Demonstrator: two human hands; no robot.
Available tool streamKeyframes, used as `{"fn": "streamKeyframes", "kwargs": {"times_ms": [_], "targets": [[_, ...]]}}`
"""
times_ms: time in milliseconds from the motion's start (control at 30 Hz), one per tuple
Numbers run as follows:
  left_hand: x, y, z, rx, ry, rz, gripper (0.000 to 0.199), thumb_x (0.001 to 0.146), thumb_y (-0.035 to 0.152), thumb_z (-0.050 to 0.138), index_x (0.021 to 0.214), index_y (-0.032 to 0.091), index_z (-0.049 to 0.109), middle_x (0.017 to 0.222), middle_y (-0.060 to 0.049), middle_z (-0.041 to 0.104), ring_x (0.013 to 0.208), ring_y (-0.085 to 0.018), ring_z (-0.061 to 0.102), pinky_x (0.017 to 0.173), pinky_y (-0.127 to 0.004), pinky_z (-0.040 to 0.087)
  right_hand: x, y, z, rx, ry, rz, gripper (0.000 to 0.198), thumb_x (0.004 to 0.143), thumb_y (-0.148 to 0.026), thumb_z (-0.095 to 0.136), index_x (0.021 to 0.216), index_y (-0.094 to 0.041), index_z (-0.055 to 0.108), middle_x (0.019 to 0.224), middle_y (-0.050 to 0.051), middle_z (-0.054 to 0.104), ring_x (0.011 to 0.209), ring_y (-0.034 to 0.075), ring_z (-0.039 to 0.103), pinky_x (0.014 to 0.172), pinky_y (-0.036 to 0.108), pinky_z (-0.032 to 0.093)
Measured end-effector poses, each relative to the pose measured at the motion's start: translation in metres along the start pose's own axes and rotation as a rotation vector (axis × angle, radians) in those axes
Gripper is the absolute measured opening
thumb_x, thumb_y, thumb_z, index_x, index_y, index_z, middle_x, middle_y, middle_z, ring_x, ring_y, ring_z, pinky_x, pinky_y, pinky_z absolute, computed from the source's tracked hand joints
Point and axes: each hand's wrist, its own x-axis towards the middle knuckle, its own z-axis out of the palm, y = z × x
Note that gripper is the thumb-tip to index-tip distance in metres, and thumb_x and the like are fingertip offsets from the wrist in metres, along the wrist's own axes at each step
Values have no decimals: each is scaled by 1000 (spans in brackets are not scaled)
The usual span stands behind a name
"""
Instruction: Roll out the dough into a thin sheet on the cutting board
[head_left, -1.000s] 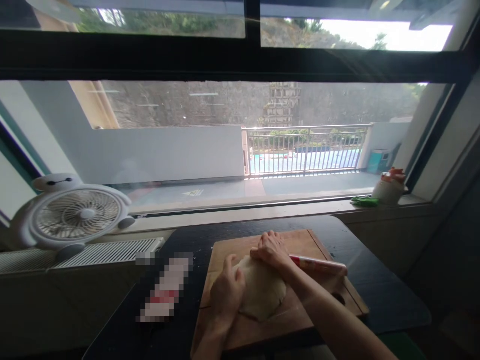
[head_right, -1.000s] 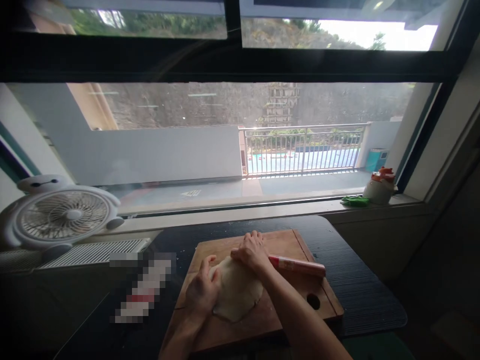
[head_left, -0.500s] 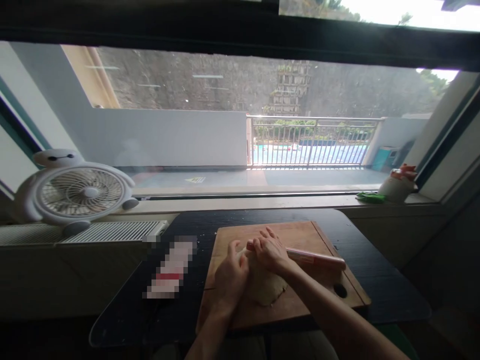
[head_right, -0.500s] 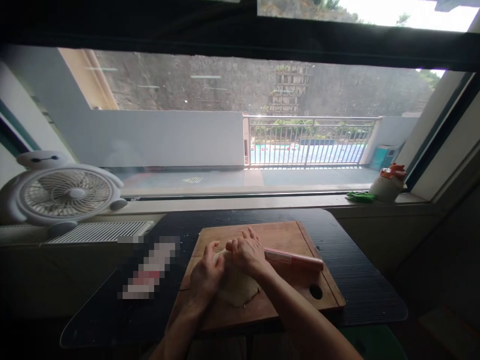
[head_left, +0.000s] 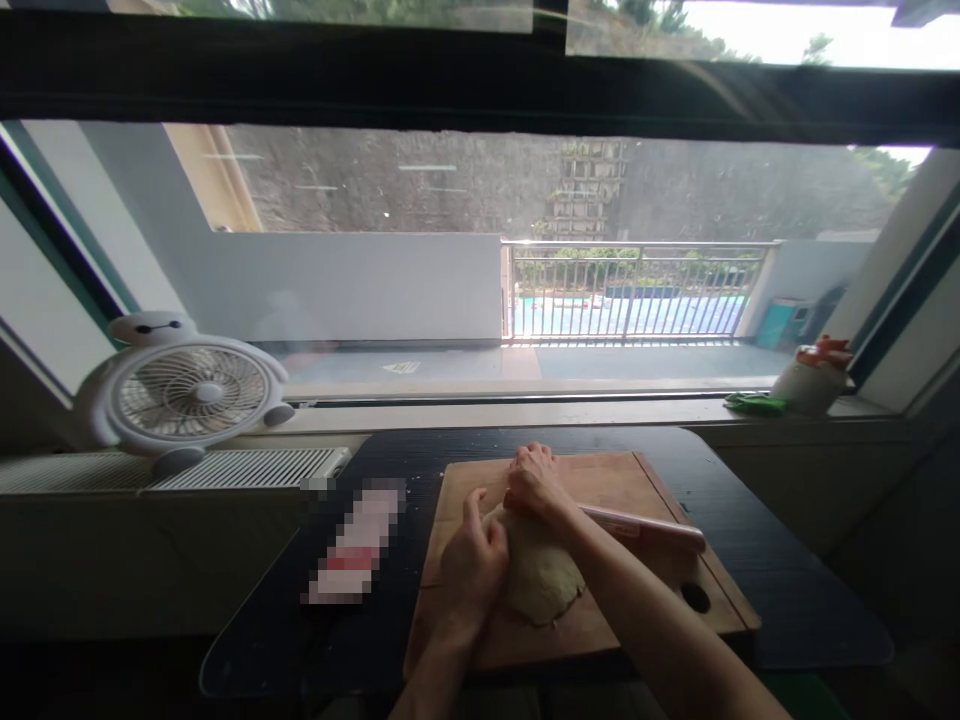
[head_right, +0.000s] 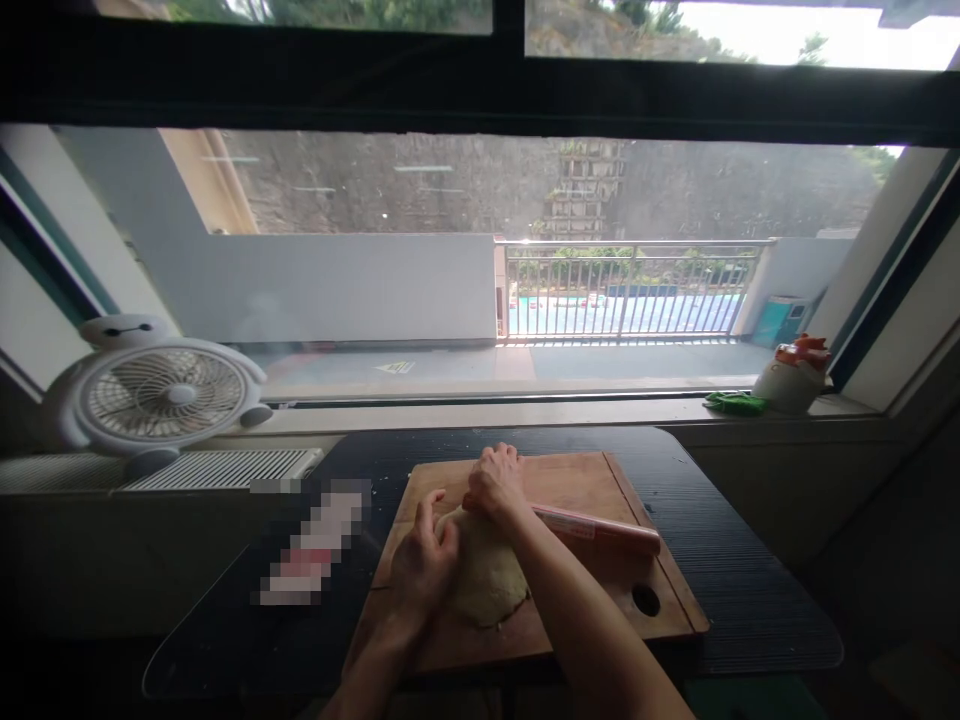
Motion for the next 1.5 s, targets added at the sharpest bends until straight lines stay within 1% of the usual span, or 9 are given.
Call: {"fn": "streamKeyframes", "kwargs": {"times_ms": [167, 467, 667, 767, 1000, 1100, 1233, 1333, 1500], "targets": [[-2, -3, -1, -82, 1, 27, 38, 87, 27, 40, 124, 23, 39, 85, -5, 68, 69, -19, 64, 58, -25, 39, -23, -3, 8, 32, 99, -123, 30, 90, -25, 30, 104, -22, 56, 116, 9, 50, 114, 23, 35, 93, 36, 25], [0, 1, -1, -58, 51, 21, 40, 85, 20, 37, 125, 17, 41, 79, -6, 68, 65, -18, 63, 58, -24, 40, 17, 9, -1, -9, 5, 77, 25, 85, -26, 39, 98, -14, 57, 105, 14, 53, 98, 23, 45, 81, 35, 32], [-1, -4, 1, -116, 34, 31, 38, 86, 21, 37, 124, 21, 41, 83, -5, 68, 67, -17, 63, 57, -24, 39, -18, -3, 8, 42, 107, -86, 30, 91, -30, 29, 101, -21, 55, 107, 10, 53, 106, 23, 41, 88, 36, 28], [0, -5, 2, -122, 22, 17, 40, 86, 22, 38, 126, 22, 39, 84, -4, 67, 66, -17, 63, 56, -24, 39, -13, -2, 8, 3, 162, -93, 28, 91, -30, 30, 101, -22, 54, 108, 9, 52, 108, 23, 39, 89, 37, 27], [0, -1, 1, -77, 31, 15, 43, 85, 18, 37, 127, 19, 38, 81, -5, 67, 66, -18, 62, 58, -25, 39, 21, 18, -1, -80, 2, -7, 35, 73, -31, 57, 104, -15, 53, 106, 14, 51, 101, 26, 43, 83, 36, 32], [0, 0, -1, -73, 5, 4, 44, 84, 19, 38, 128, 19, 37, 82, -5, 67, 67, -17, 62, 57, -25, 38, 3, 11, 3, -3, 10, -36, 25, 83, -30, 45, 102, -16, 53, 105, 13, 52, 102, 24, 43, 84, 35, 32], [0, 1, -3, -92, -38, -12, 42, 86, 21, 38, 128, 22, 37, 85, -4, 67, 65, -15, 61, 55, -23, 37, -19, -4, 10, 68, 128, -130, 30, 92, -28, 27, 108, -20, 52, 111, 10, 52, 115, 23, 35, 93, 37, 25], [1, 2, -3, -107, -53, -24, 43, 85, 20, 39, 127, 22, 38, 85, -3, 66, 65, -15, 61, 55, -22, 37, -8, -3, 10, 33, 149, -93, 31, 92, -30, 27, 106, -20, 53, 112, 11, 53, 116, 24, 34, 94, 39, 24], [2, 5, -5, -100, -40, -39, 43, 84, 18, 38, 126, 21, 39, 79, -2, 66, 65, -16, 61, 57, -23, 38, 26, 18, 2, -7, 62, 38, 32, 91, -30, 30, 101, -15, 57, 110, 16, 54, 109, 26, 40, 89, 41, 29]]}}
